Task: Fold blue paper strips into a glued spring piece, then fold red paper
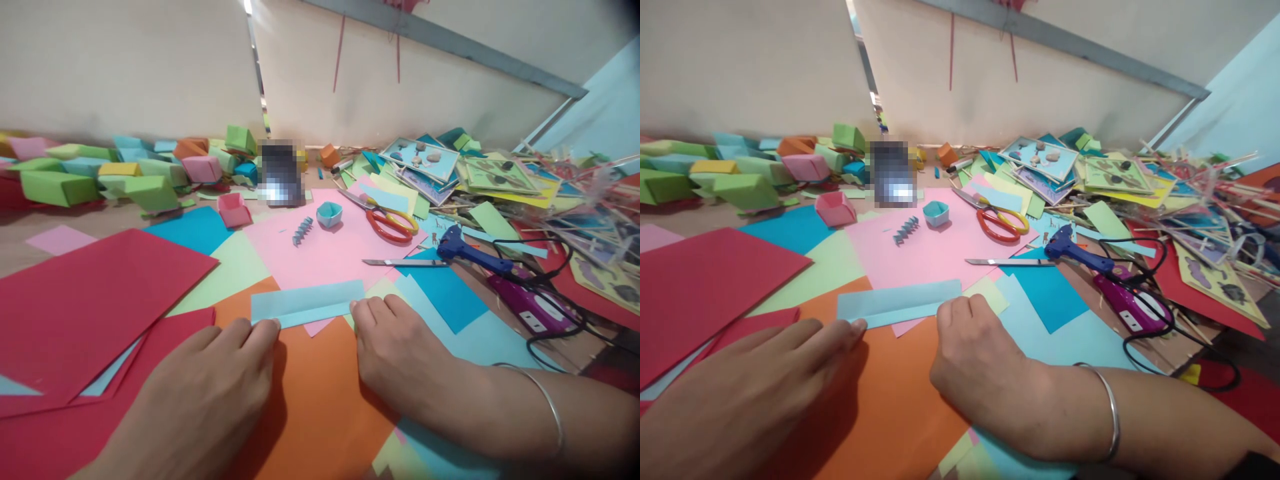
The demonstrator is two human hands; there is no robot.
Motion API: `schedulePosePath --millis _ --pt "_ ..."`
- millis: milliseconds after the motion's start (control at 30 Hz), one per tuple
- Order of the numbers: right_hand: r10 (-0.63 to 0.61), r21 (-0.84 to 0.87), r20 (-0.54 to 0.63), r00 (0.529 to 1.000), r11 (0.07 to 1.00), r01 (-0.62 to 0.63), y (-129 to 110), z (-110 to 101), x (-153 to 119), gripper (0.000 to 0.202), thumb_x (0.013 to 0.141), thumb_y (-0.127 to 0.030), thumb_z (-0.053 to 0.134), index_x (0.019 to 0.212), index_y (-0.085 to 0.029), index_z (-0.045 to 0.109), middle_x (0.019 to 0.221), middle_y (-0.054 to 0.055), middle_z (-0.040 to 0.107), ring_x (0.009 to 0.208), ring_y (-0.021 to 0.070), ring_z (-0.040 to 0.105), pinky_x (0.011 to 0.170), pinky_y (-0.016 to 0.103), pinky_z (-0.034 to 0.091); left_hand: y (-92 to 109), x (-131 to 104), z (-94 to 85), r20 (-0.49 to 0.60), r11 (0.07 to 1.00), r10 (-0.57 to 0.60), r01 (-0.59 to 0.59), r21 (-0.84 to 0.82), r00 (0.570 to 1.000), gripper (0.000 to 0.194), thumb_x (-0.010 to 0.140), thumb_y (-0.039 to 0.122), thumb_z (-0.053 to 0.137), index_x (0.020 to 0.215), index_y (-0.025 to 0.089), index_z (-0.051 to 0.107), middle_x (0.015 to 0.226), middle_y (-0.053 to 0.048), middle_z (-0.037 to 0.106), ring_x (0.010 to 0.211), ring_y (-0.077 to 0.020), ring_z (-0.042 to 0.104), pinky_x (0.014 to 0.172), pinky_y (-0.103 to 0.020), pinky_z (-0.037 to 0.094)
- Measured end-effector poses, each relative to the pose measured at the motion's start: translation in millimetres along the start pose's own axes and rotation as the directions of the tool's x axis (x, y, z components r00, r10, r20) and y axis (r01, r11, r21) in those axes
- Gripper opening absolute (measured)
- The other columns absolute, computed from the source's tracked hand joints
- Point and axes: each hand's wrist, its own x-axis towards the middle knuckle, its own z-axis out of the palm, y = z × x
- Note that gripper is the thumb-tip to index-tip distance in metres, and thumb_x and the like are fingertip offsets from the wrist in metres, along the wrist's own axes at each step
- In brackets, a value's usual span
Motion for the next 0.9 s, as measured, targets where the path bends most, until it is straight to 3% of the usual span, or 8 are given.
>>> schedulePosePath --millis 300,400,500,567,667,767,900 --pt "0.003 -0.039 -0.055 0.999 0.999 -0.005 -1.9 1.4 -1.9 0.019 0.06 0.0 0.053 0.054 -0.017 0.056 0.058 0.008 0.049 0.055 0.0191 0.038 0.054 0.035 0.011 4.0 -1.7 -3.1 0.094 0.991 -0.072 0.06 0.119 0.993 0.037 0.076 -0.003 0.041 0.067 0.019 0.069 0.066 -0.008 0.061 0.055 -0.0242 0.054 0.05 -0.038 0.034" --pt "-0.012 -0.028 -0.065 0.998 1.0 0.01 -0.8 1.5 -2.2 0.019 0.058 0.001 0.053 0.053 -0.017 0.055 0.056 0.007 0.047 0.054 0.018 0.037 0.055 0.035 0.009 9.7 0.7 -6.1 0.058 0.986 -0.062 0.052 0.159 0.996 0.036 0.075 -0.003 0.041 0.067 0.019 0.068 0.066 -0.008 0.06 0.054 -0.0227 0.051 0.05 -0.038 0.033" --pt "-0.002 -0.005 -0.078 0.997 1.0 0.001 1.6 1.3 0.7 0.018 0.067 0.001 0.053 0.06 -0.015 0.059 0.056 0.007 0.049 0.052 0.017 0.036 0.056 0.036 0.008 14.2 4.5 -8.1 -0.007 0.984 -0.044 0.044 0.175 0.999 0.032 0.074 -0.002 0.042 0.062 0.02 0.062 0.064 -0.007 0.057 0.053 -0.0219 0.049 0.051 -0.038 0.032" --pt "0.037 0.013 -0.062 0.997 0.999 -0.037 2.4 -0.5 4.2 0.021 0.08 -0.002 0.051 0.085 -0.012 0.068 0.059 0.005 0.051 0.054 0.018 0.038 0.056 0.036 0.009 15.5 6.6 -8.0 -0.052 0.982 -0.027 0.036 0.185 0.998 0.032 0.072 -0.003 0.042 0.059 0.021 0.059 0.063 -0.007 0.056 0.054 -0.0225 0.049 0.052 -0.038 0.032" --pt "0.055 0.053 -0.003 0.998 0.997 -0.055 0.7 -5.3 9.3 0.031 0.099 -0.012 0.041 0.122 -0.018 0.062 0.065 0.003 0.055 0.059 0.0195 0.045 0.057 0.036 0.012 14.8 6.5 -6.3 -0.097 0.976 -0.008 0.029 0.216 0.995 0.034 0.072 -0.006 0.04 0.062 0.019 0.061 0.062 -0.007 0.056 0.053 -0.0215 0.048 0.051 -0.037 0.032" --pt "0.029 0.07 0.044 0.999 0.997 -0.032 -2.8 -8.5 11.3 0.032 0.105 -0.016 0.033 0.118 -0.019 0.062 0.066 0.002 0.054 0.062 0.0189 0.046 0.057 0.036 0.015 12.3 4.0 -4.9 -0.128 0.974 0.038 -0.008 0.225 0.991 0.035 0.074 -0.007 0.039 0.065 0.018 0.061 0.061 -0.005 0.054 0.049 -0.0197 0.047 0.05 -0.034 0.031" --pt "0.027 0.049 0.041 0.999 0.998 -0.029 -4.8 -5.6 8.3 0.028 0.102 -0.012 0.037 0.108 -0.013 0.065 0.068 0.004 0.054 0.062 0.0189 0.044 0.056 0.035 0.017 12.5 5.8 -6.3 -0.165 0.979 0.064 -0.031 0.2 0.984 0.031 0.08 -0.003 0.043 0.072 0.019 0.064 0.06 -0.004 0.055 0.049 -0.0217 0.052 0.048 -0.035 0.033"
